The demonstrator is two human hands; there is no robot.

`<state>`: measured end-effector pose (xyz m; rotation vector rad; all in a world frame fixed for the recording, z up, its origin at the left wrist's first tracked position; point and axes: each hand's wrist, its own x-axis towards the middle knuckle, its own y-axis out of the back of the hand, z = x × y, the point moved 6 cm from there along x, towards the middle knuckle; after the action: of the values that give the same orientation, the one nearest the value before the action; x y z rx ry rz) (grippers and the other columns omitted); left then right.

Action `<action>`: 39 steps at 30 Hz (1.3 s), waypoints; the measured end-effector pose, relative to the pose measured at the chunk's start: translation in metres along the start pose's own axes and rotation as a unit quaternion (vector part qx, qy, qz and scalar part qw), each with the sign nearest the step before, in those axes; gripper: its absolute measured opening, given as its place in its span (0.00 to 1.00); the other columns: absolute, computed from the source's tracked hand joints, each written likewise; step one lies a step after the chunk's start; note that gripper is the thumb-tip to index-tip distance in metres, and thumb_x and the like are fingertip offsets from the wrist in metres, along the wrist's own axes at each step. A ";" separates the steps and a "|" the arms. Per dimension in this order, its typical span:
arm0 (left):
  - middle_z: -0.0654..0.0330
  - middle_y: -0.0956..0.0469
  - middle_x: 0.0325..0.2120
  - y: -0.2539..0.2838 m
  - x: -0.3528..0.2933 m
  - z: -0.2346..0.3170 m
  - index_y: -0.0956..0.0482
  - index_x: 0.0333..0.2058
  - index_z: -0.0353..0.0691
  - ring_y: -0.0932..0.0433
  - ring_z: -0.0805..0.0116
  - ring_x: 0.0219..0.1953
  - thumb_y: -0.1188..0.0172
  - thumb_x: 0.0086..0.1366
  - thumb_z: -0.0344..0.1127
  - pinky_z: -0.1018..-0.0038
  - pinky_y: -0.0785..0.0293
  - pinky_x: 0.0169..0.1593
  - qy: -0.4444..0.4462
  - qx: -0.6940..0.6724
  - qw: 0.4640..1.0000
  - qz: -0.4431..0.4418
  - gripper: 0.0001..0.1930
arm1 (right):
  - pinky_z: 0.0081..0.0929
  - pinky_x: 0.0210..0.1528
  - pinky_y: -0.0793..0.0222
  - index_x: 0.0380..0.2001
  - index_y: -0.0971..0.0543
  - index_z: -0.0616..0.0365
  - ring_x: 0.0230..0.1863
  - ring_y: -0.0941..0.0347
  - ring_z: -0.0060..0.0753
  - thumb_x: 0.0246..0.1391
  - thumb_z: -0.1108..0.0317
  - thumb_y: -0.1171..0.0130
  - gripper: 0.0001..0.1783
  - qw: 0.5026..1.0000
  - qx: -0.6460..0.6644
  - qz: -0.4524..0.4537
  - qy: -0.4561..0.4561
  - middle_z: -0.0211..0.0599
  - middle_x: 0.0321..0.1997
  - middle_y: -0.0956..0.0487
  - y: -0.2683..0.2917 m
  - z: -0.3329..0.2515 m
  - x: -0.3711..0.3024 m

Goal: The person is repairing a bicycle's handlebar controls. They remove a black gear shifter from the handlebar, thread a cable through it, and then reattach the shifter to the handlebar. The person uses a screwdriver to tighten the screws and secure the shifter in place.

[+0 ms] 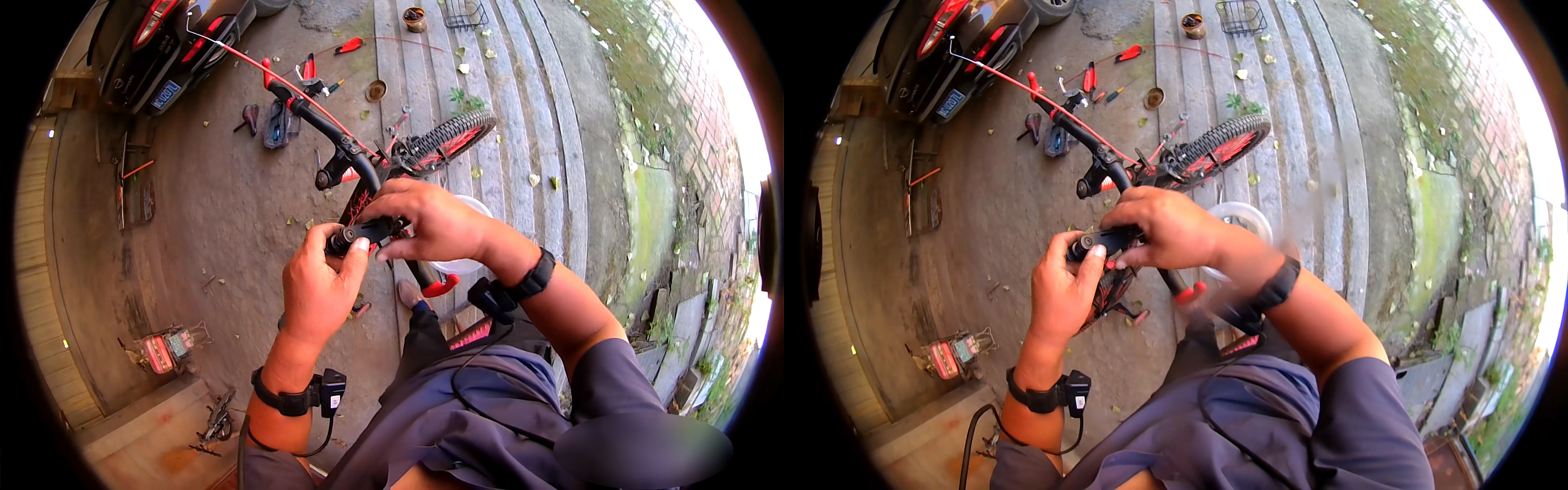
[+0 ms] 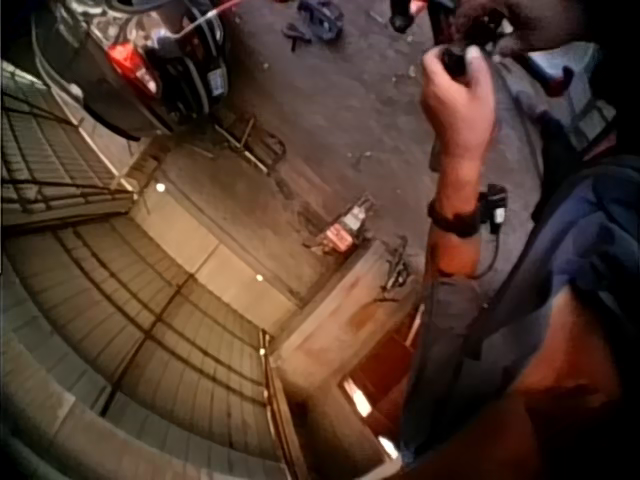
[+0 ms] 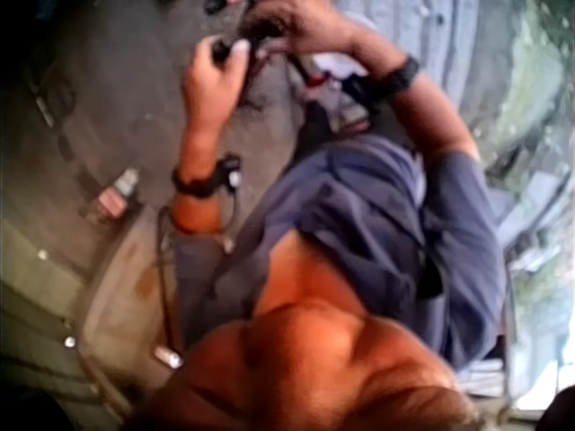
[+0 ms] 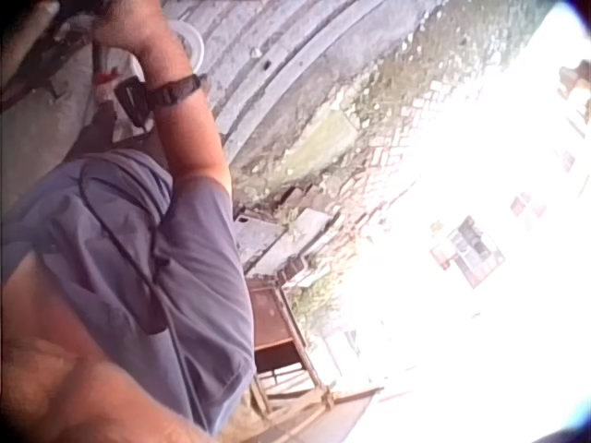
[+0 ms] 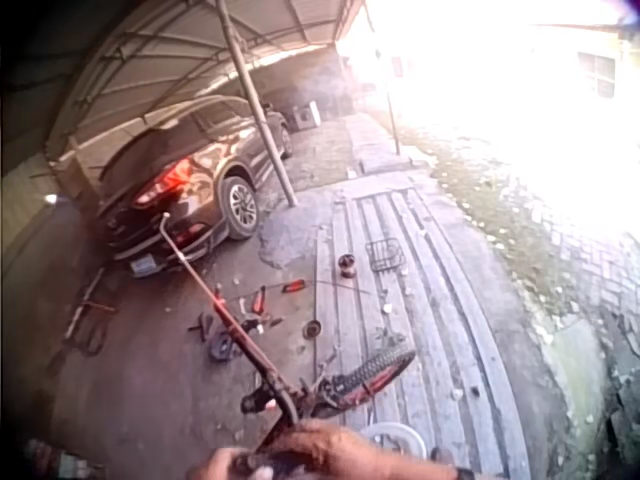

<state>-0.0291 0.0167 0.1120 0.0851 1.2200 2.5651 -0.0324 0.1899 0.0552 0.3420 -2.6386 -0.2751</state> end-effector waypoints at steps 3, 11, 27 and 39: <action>0.57 0.18 0.23 0.001 0.002 0.006 0.23 0.42 0.35 0.18 0.64 0.23 0.34 0.64 0.39 0.67 0.24 0.32 0.016 0.013 1.000 -0.009 0.15 | 0.32 0.47 0.26 0.49 0.21 0.60 0.45 0.23 0.31 0.55 0.61 0.30 0.22 0.959 0.160 0.133 -0.194 0.37 0.43 0.18 0.020 0.036 -0.039; 0.57 0.18 0.21 -0.001 0.006 0.008 0.23 0.40 0.35 0.18 0.62 0.23 0.34 0.62 0.39 0.67 0.24 0.32 0.007 0.039 0.999 0.003 0.14 | 0.30 0.49 0.23 0.60 0.27 0.60 0.49 0.23 0.29 0.68 0.52 0.44 0.26 0.794 0.443 -0.007 -0.416 0.34 0.51 0.20 -0.047 0.067 -0.106; 0.56 0.18 0.22 -0.001 0.005 0.012 0.24 0.39 0.36 0.18 0.60 0.23 0.32 0.61 0.39 0.65 0.24 0.33 -0.028 0.071 0.997 0.030 0.14 | 0.25 0.30 0.24 0.43 0.18 0.64 0.29 0.23 0.21 0.55 0.57 0.27 0.21 0.848 0.201 -0.053 -0.488 0.30 0.30 0.19 -0.050 0.077 -0.096; 0.56 0.18 0.21 -0.002 0.005 0.012 0.24 0.39 0.36 0.18 0.58 0.23 0.33 0.60 0.39 0.64 0.24 0.33 -0.017 0.068 0.997 0.020 0.15 | 0.25 0.29 0.27 0.30 0.17 0.62 0.24 0.24 0.21 0.54 0.56 0.27 0.18 0.865 0.165 -0.047 -0.472 0.30 0.22 0.20 -0.044 0.075 -0.084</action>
<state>-0.0309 0.0279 0.1177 0.1838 1.3939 2.5009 0.0134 0.1825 -0.0568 0.5557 -3.6634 0.0084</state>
